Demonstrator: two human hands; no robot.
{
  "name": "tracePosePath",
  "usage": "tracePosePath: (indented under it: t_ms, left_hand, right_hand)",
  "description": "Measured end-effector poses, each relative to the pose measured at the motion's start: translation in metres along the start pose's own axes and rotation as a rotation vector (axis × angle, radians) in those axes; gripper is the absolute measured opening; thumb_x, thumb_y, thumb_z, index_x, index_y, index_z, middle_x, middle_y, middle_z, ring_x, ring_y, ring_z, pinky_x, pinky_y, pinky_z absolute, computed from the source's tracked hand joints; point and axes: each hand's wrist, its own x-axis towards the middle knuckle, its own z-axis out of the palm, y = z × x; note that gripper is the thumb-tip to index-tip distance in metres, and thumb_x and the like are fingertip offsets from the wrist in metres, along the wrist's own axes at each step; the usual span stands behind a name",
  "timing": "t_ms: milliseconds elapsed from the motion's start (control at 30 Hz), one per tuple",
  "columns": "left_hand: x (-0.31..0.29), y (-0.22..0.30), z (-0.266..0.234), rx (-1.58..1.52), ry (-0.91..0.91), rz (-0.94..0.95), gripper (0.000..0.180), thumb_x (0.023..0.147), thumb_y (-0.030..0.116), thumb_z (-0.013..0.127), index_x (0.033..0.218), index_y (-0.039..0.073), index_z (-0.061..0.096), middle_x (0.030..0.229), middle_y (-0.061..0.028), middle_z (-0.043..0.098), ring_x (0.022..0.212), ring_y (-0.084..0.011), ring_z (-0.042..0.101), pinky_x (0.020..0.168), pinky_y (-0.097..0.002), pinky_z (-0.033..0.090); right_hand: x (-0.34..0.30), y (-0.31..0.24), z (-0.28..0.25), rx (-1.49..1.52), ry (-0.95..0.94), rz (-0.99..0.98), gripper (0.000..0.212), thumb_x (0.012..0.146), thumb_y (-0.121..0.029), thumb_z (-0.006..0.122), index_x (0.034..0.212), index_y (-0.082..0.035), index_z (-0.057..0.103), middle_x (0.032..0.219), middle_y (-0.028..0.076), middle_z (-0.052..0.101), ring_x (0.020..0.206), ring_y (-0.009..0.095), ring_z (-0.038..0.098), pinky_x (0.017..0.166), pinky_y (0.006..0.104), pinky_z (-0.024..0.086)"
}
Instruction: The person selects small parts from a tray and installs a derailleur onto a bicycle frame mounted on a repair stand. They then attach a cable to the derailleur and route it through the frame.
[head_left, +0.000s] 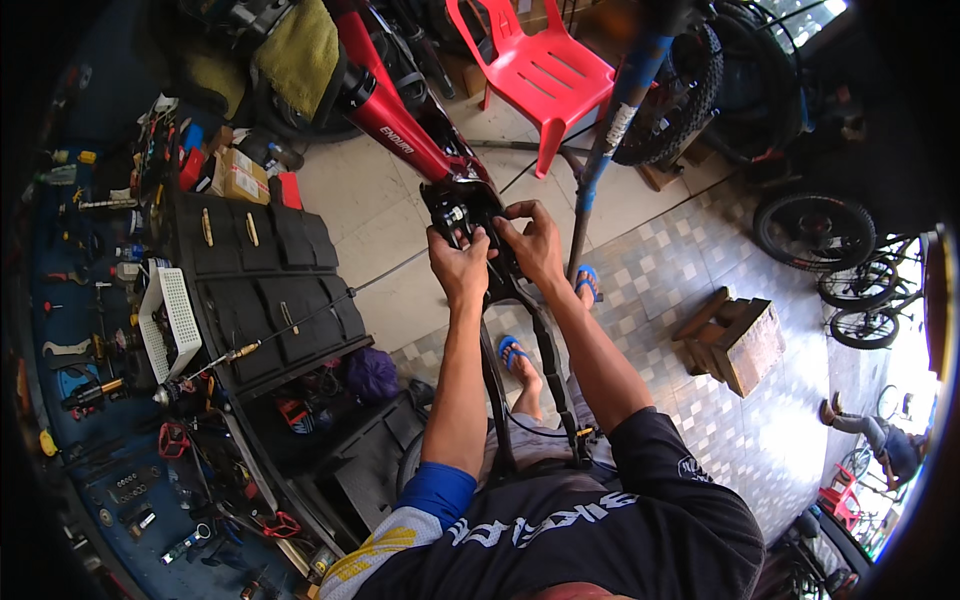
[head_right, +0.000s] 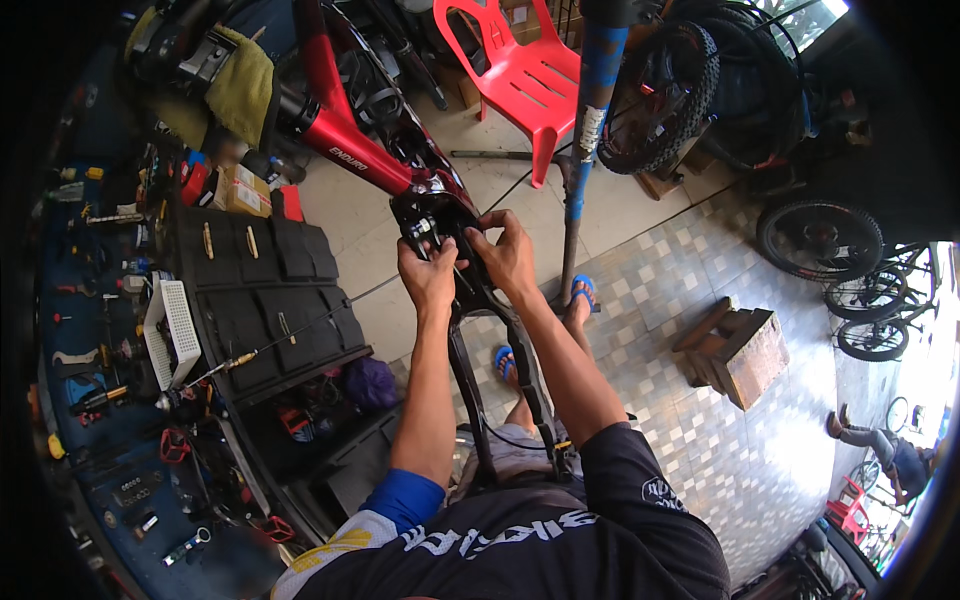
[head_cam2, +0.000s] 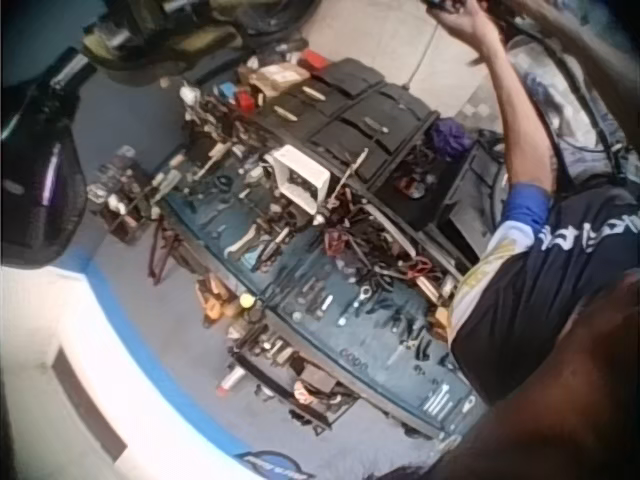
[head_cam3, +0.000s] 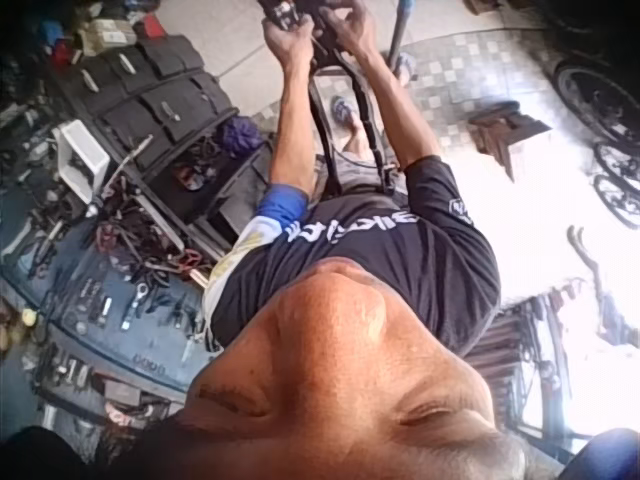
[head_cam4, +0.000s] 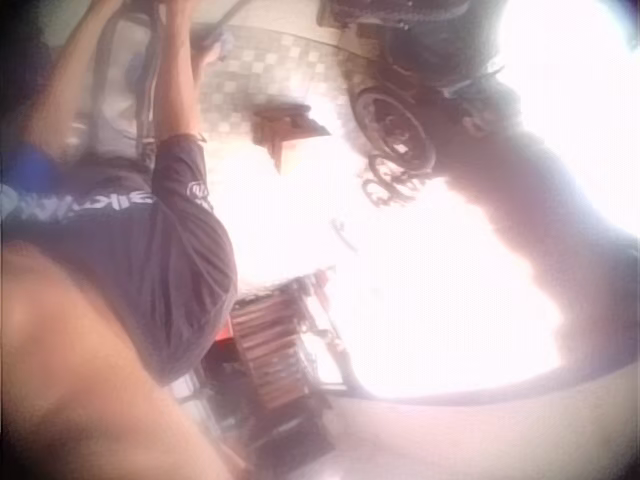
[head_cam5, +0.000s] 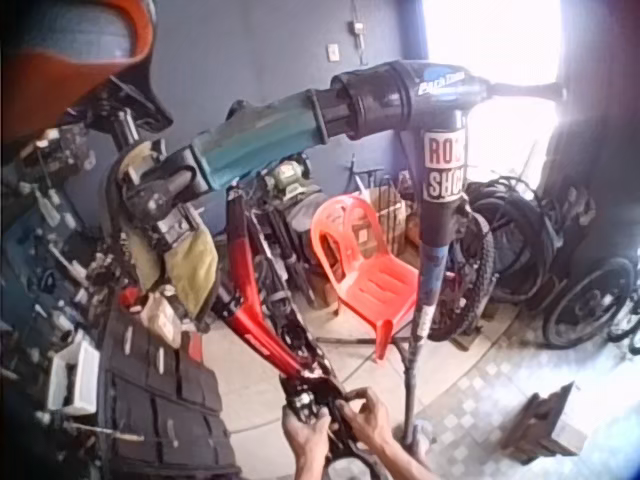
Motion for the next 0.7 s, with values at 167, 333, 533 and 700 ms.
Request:
tracePosePath:
  t_ms: [167,333,533,700]
  left_hand:
    - [-0.002,0.012,0.008,0.121,0.015,-0.001,0.036,0.083,-0.005,0.071,0.109,-0.004,0.047,0.091,-0.007,0.055,0.068,-0.0135,0.063,0.046,-0.0239,0.059]
    - [-0.002,0.018,0.009,0.417,0.065,0.103,0.033,0.079,0.004,0.076,0.104,-0.003,0.056,0.088,-0.0095,0.061,0.073,-0.0186,0.063,0.062,-0.0334,0.057]
    - [0.003,0.014,0.005,0.552,0.058,0.16,0.035,0.079,0.004,0.075,0.108,-0.004,0.058,0.091,-0.0133,0.063,0.082,-0.028,0.065,0.08,-0.041,0.054]
    - [0.001,0.016,0.007,0.593,0.055,0.19,0.038,0.08,0.004,0.074,0.112,-0.006,0.056,0.096,-0.019,0.066,0.087,-0.0337,0.068,0.081,-0.0438,0.054]
  right_hand:
    - [-0.001,0.003,0.003,-0.002,0.099,-0.11,0.033,0.082,-0.02,0.081,0.107,-0.002,0.067,0.089,0.004,0.07,0.06,0.007,0.048,0.054,0.0271,0.039]
    - [0.0,0.004,0.0,-0.033,0.019,0.001,0.032,0.082,-0.021,0.08,0.105,-0.002,0.069,0.099,0.011,0.073,0.087,0.023,0.063,0.077,0.0343,0.049]
    - [-0.002,-0.002,-0.001,-0.061,0.015,0.006,0.031,0.083,-0.022,0.078,0.106,-0.003,0.069,0.104,0.016,0.072,0.1,0.033,0.069,0.088,0.0392,0.052]
    - [-0.004,-0.006,-0.001,-0.077,0.034,-0.012,0.03,0.084,-0.022,0.077,0.106,-0.004,0.07,0.105,0.017,0.072,0.1,0.035,0.069,0.088,0.0408,0.052]
